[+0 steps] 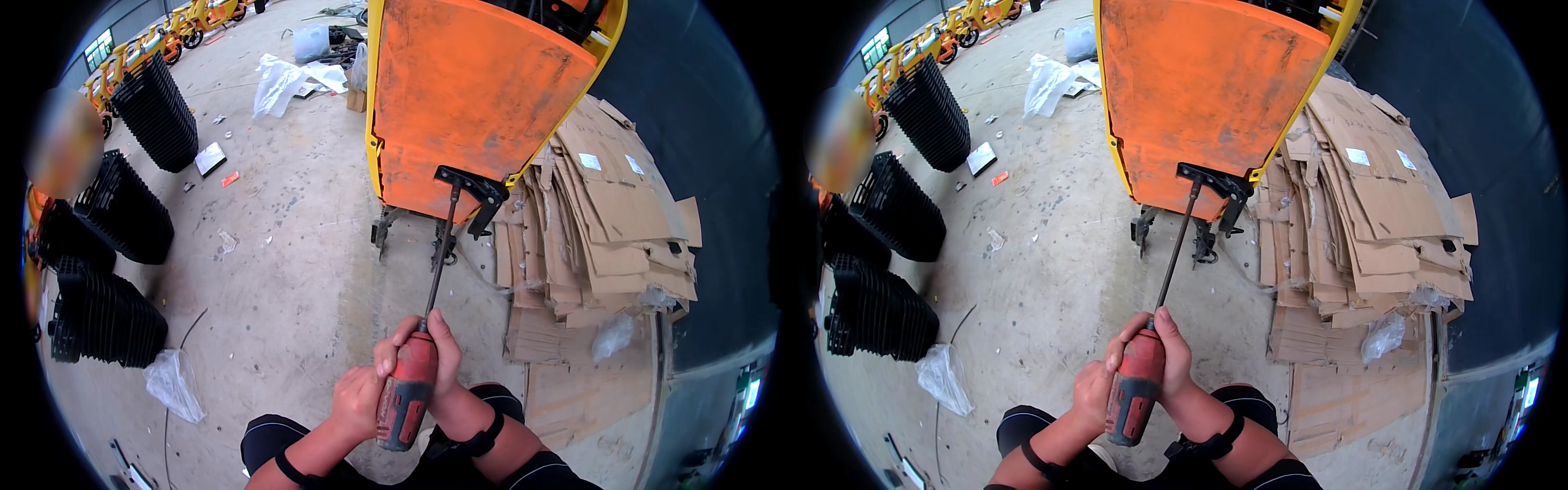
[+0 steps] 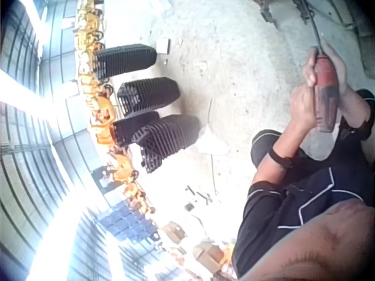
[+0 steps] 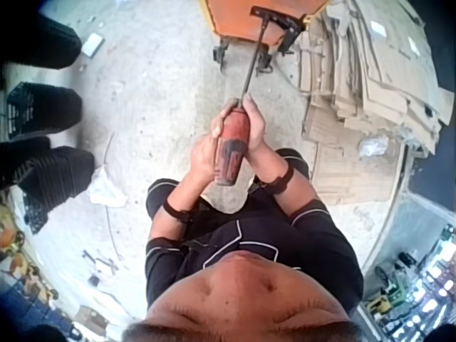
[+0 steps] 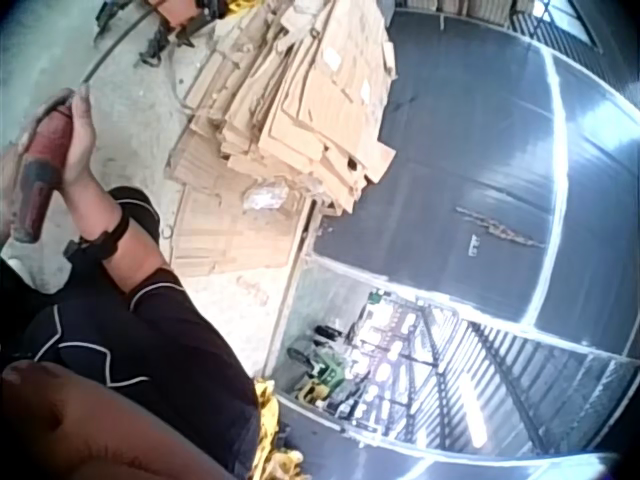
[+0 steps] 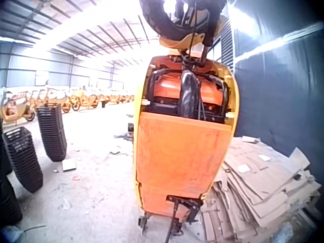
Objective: The person uses a red power drill to tighten bolts on the front wheel fork and various body panels of a yellow electric scooter on a warehouse floor.
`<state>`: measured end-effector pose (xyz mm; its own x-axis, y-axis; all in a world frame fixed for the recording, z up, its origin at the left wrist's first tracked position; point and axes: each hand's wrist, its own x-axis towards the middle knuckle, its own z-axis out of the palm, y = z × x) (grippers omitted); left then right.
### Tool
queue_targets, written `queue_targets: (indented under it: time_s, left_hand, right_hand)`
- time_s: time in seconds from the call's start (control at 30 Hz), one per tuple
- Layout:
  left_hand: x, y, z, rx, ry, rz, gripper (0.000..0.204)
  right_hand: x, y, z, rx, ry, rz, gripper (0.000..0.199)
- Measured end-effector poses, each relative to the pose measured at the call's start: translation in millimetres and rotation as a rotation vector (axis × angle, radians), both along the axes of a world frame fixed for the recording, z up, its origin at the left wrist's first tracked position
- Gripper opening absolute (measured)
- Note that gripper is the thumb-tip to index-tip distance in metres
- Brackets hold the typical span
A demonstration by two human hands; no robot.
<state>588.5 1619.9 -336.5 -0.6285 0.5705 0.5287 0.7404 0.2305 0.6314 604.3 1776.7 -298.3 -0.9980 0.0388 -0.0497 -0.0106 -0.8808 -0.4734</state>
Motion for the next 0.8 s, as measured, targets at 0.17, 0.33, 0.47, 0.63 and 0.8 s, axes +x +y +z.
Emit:
queue_targets:
  time_s: [0.17, 0.33, 0.47, 0.63, 0.8]
  left_hand:
    - [-1.4, 2.0, 7.8, 0.029, -0.028, -0.005, 0.068]
    - [1.3, 0.8, 4.8, 0.012, -0.031, -0.001, 0.072]
    - [3.0, 1.5, 1.8, 0.004, -0.033, 0.006, 0.069]
    - [-0.1, 0.9, -1.6, 0.034, 0.011, -0.013, 0.07]
    - [1.0, 0.9, -1.1, 0.003, -0.009, -0.005, 0.072]
  right_hand:
    - [-0.8, 0.7, 0.7, 0.053, -0.069, -0.08, 0.051]
    - [0.0, 3.8, 2.4, 0.119, -0.089, -0.073, 0.047]
    - [-0.1, 6.4, 3.9, 0.133, -0.069, -0.058, 0.046]
    - [-0.3, 7.5, 3.5, 0.144, -0.062, -0.044, 0.045]
    - [0.4, 8.7, 2.6, 0.129, -0.068, -0.045, 0.046]
